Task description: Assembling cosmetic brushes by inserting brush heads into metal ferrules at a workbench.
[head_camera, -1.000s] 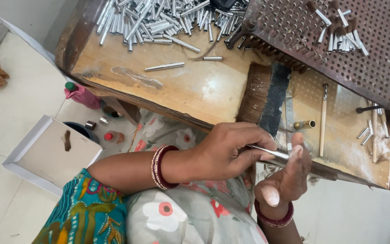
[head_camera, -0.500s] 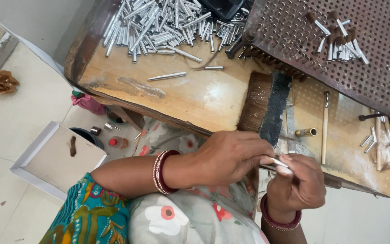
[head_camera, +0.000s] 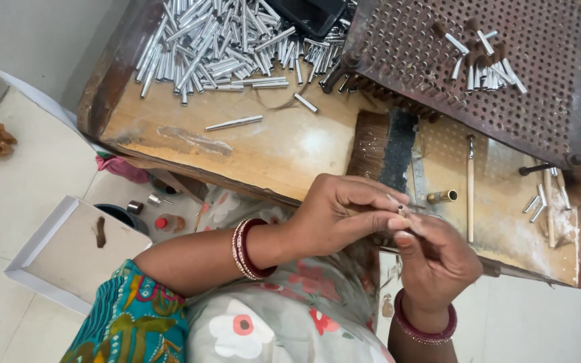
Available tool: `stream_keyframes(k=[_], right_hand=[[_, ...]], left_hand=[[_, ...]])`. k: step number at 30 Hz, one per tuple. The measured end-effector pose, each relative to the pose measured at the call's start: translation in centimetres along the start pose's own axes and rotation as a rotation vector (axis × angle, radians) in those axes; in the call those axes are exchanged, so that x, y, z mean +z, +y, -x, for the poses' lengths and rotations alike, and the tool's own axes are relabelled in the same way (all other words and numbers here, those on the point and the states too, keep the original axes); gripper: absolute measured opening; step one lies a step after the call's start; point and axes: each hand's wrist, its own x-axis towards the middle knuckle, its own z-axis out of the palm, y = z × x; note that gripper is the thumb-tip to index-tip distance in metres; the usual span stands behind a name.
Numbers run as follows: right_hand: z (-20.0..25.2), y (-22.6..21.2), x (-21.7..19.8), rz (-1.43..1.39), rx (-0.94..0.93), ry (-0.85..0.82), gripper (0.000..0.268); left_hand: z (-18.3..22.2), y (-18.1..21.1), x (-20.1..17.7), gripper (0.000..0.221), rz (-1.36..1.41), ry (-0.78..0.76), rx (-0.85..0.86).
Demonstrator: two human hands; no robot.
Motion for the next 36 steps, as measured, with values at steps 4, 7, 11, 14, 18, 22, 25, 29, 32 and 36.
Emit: stream_keyframes(k=[4,7,11,14,18,22,25,29,32,36], right_hand=[[-5.5,1.9,-3.5,0.594,-0.074,0.194,0.022],[-6.0,4.4,-6.9,1.074,-0.02,0.162,0.019],[-3.1,7.2,-10.3,1.191,-0.028,0.017,0.018],[-2.0,4.7,-9.4,1.108,-0.029,0.028,0.015],[-1.4,-2.3,-5.2,0.648,0.076,0.232,0.013],[1.4,-4.0,-2.9,0.423,0.154,0.253,0.015],[2.2,-2.8,-2.7,0.6,-0.035,0.058,0.015],[1.8,-2.5,-2.1,0.639,-0.15,-0.031,0.012],[1.8,-2.3,-2.2,0.668,-0.156,-0.037,0.013],[1.7,-2.2,-2.1,0.691,-0.205,-0.044,0.012]], left_hand=[[0.0,0.8,-0.3,0.015,0.062,0.093,-0.029],[0.1,0.7,-0.8,0.016,0.089,0.191,-0.105],[0.2,-0.1,-1.1,0.018,0.209,0.253,-0.151],[0.2,-0.2,-1.2,0.019,0.325,0.283,-0.148],[0.1,-0.2,-1.0,0.021,0.426,0.281,-0.138],[0.3,0.1,-0.7,0.021,0.446,0.283,-0.15],[0.2,0.2,-0.7,0.021,0.444,0.267,-0.146],[0.5,-0.3,-1.0,0.02,0.393,0.256,-0.134],[0.2,-0.1,-0.9,0.019,0.346,0.251,-0.123],[0.0,-0.2,-0.8,0.016,0.352,0.267,-0.116]])
